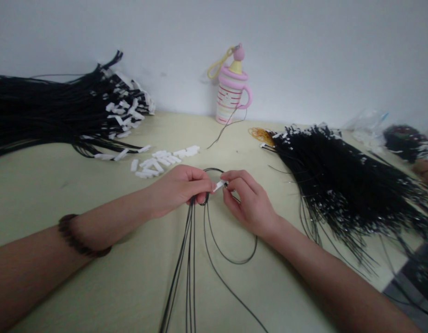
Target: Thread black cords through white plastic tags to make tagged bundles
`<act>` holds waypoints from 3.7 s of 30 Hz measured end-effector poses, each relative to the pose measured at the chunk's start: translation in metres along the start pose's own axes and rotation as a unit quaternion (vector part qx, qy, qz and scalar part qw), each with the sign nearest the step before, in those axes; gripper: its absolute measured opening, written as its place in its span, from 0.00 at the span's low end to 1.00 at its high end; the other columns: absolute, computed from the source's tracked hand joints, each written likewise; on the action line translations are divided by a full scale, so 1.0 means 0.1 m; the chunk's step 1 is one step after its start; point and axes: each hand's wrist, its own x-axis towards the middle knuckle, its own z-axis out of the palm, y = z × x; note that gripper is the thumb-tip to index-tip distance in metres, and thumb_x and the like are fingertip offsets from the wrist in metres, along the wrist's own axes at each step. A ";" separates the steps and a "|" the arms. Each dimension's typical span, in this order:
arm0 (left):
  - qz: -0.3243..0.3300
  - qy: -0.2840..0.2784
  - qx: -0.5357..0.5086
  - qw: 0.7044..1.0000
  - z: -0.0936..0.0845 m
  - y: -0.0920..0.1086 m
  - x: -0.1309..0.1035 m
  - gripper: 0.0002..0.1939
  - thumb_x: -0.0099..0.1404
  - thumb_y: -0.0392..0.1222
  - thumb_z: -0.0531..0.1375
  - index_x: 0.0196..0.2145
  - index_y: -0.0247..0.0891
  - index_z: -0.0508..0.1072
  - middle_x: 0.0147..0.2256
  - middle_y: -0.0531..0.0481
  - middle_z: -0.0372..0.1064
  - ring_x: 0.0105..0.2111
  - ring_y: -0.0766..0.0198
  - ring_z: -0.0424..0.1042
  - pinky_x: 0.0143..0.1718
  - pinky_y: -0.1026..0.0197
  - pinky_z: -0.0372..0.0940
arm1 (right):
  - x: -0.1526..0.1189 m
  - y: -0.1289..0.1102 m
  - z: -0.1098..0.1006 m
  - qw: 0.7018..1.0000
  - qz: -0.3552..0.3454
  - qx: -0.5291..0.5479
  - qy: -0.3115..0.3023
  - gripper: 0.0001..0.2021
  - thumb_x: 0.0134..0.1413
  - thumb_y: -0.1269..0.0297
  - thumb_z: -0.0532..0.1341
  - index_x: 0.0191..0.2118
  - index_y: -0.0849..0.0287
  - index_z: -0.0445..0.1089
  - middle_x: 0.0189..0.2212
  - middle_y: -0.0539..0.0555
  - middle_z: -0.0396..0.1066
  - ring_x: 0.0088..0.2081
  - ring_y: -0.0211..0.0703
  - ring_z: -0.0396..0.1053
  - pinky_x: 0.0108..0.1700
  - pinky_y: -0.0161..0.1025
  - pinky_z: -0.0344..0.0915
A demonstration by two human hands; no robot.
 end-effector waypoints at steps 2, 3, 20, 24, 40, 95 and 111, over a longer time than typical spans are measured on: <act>0.000 -0.005 0.001 1.000 0.00 0.00 0.00 0.10 0.56 0.41 0.57 0.20 0.36 0.69 0.14 0.56 0.61 0.15 0.74 0.54 0.17 0.68 0.46 | 0.00 -0.01 0.00 1.000 0.001 -0.006 0.004 0.04 0.54 0.74 0.52 0.31 0.61 0.61 0.37 0.60 0.68 0.42 0.41 0.66 0.43 0.38 0.67; -0.001 -0.005 0.002 1.000 0.00 0.00 0.00 0.10 0.56 0.41 0.57 0.20 0.36 0.70 0.14 0.56 0.61 0.15 0.74 0.54 0.17 0.68 0.46 | 0.00 -0.01 0.01 1.000 0.002 -0.008 0.005 0.04 0.55 0.74 0.52 0.31 0.61 0.61 0.37 0.61 0.68 0.42 0.41 0.66 0.43 0.38 0.67; -0.007 0.062 -0.150 0.987 -0.08 0.01 0.07 0.09 0.53 0.39 0.59 0.18 0.35 0.67 0.13 0.57 0.57 0.15 0.74 0.54 0.17 0.68 0.48 | -0.04 0.08 -0.09 0.988 0.135 0.058 0.043 0.06 0.50 0.67 0.60 0.33 0.59 0.73 0.32 0.54 0.62 0.33 0.38 0.62 0.33 0.37 0.63; 0.001 0.049 -0.216 0.975 -0.24 0.16 0.00 0.09 0.49 0.39 0.60 0.15 0.36 0.65 0.13 0.57 0.56 0.14 0.75 0.51 0.16 0.69 0.45 | -0.03 0.09 -0.15 0.895 0.305 0.304 -0.117 0.09 0.49 0.61 0.61 0.32 0.63 0.72 0.20 0.47 0.62 0.21 0.30 0.56 0.23 0.30 0.57; 0.004 -0.080 0.091 0.993 -0.11 0.08 -0.04 0.09 0.55 0.42 0.58 0.21 0.37 0.71 0.14 0.56 0.62 0.15 0.73 0.55 0.17 0.69 0.47 | -0.03 0.21 -0.22 0.943 0.277 0.166 0.086 0.09 0.52 0.66 0.55 0.39 0.62 0.66 0.37 0.56 0.69 0.38 0.40 0.67 0.38 0.37 0.64; -0.040 0.033 -0.071 0.996 -0.12 -0.04 0.07 0.08 0.55 0.40 0.58 0.21 0.35 0.71 0.12 0.57 0.59 0.15 0.74 0.56 0.17 0.67 0.46 | -0.06 -0.04 -0.16 0.963 0.233 0.084 -0.102 0.12 0.55 0.64 0.54 0.26 0.63 0.68 0.18 0.47 0.61 0.21 0.30 0.54 0.24 0.29 0.50; -0.038 0.029 -0.077 0.996 -0.12 -0.04 0.07 0.08 0.55 0.38 0.58 0.20 0.35 0.70 0.12 0.57 0.59 0.14 0.75 0.55 0.17 0.67 0.46 | -0.06 -0.04 -0.18 0.957 0.252 0.097 -0.103 0.10 0.54 0.65 0.55 0.26 0.63 0.68 0.18 0.47 0.61 0.21 0.29 0.55 0.24 0.29 0.51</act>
